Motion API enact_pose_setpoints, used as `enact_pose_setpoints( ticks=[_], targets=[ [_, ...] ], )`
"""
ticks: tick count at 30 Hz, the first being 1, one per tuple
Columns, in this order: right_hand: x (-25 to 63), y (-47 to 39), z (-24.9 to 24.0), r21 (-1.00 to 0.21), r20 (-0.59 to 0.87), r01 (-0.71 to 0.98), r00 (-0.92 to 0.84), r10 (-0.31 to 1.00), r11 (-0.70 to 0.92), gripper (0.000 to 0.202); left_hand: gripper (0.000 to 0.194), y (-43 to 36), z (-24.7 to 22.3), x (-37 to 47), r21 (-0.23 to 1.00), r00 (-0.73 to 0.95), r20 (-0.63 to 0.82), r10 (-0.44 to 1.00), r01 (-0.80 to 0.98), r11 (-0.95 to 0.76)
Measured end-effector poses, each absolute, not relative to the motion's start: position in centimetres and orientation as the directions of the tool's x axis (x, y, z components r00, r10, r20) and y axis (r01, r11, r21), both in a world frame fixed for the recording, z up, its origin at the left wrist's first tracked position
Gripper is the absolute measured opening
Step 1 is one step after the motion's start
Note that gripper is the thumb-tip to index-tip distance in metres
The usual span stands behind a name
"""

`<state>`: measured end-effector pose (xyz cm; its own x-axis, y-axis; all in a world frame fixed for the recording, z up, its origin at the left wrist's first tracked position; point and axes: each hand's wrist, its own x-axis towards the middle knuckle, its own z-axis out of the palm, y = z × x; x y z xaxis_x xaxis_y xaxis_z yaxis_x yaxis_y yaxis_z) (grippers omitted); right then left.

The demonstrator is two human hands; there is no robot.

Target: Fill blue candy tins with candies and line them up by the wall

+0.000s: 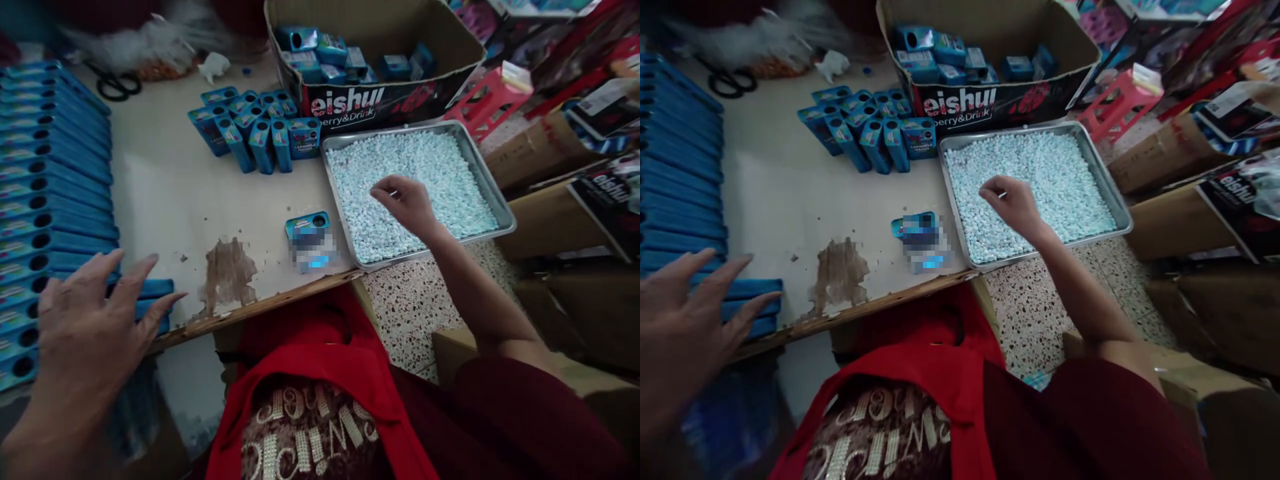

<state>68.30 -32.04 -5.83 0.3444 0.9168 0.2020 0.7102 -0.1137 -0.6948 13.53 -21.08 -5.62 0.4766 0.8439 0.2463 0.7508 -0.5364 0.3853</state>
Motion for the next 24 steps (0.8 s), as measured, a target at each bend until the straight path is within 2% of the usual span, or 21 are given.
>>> enact_pose_setpoints(
  ticks=[2, 5, 8, 11, 13, 16, 20, 22, 24],
  targets=[
    [71.1, -30.7, -6.4, -0.604, 0.198, 0.775, 0.369, 0.908, -0.184, 0.013, 0.057, -21.1, -6.3, 15.8, 0.386, 0.505, 0.303, 0.808, 0.710, -0.589],
    [72.7, -27.1, -8.1, -0.431, 0.142, 0.890, 0.229, 0.963, -0.148, 0.026, 0.041, -21.1, -7.2, 19.9, 0.368, 0.594, 0.329, 0.734, 0.636, -0.679],
    [71.2, -24.0, -10.0, -0.335, 0.005, 0.941, 0.044, 0.999, -0.040, 0.043, 0.038, -21.4, -7.4, 23.2, 0.317, 0.670, 0.368, 0.645, 0.561, -0.764],
    [69.0, -24.1, -11.3, -0.277, -0.069, 0.961, -0.031, 0.997, 0.010, 0.053, 0.040, -21.9, -7.3, 24.1, 0.300, 0.690, 0.387, 0.611, 0.533, -0.791],
    [68.4, -25.8, -11.6, -0.216, -0.082, 0.975, -0.080, 0.993, 0.061, 0.053, 0.039, -22.1, -7.5, 23.6, 0.325, 0.680, 0.339, 0.650, 0.564, -0.759],
    [69.0, -28.8, -11.2, -0.122, -0.136, 0.980, -0.171, 0.976, 0.154, 0.041, 0.037, -22.4, -8.5, 22.7, 0.368, 0.673, 0.246, 0.698, 0.601, -0.709],
    [71.4, -30.3, -9.7, -0.082, -0.233, 0.991, -0.121, 0.965, 0.105, 0.021, 0.033, -22.5, -9.9, 23.2, 0.379, 0.679, 0.277, 0.680, 0.573, -0.726],
    [72.8, -30.1, -8.8, -0.060, -0.294, 0.998, -0.028, 0.955, 0.010, 0.019, 0.034, -22.6, -10.2, 23.7, 0.358, 0.688, 0.268, 0.674, 0.578, -0.733],
    [73.9, -29.9, -7.9, -0.086, -0.291, 0.985, 0.121, 0.949, -0.152, 0.015, 0.035, -22.5, -10.3, 23.9, 0.334, 0.699, 0.229, 0.677, 0.597, -0.729]
  ],
)
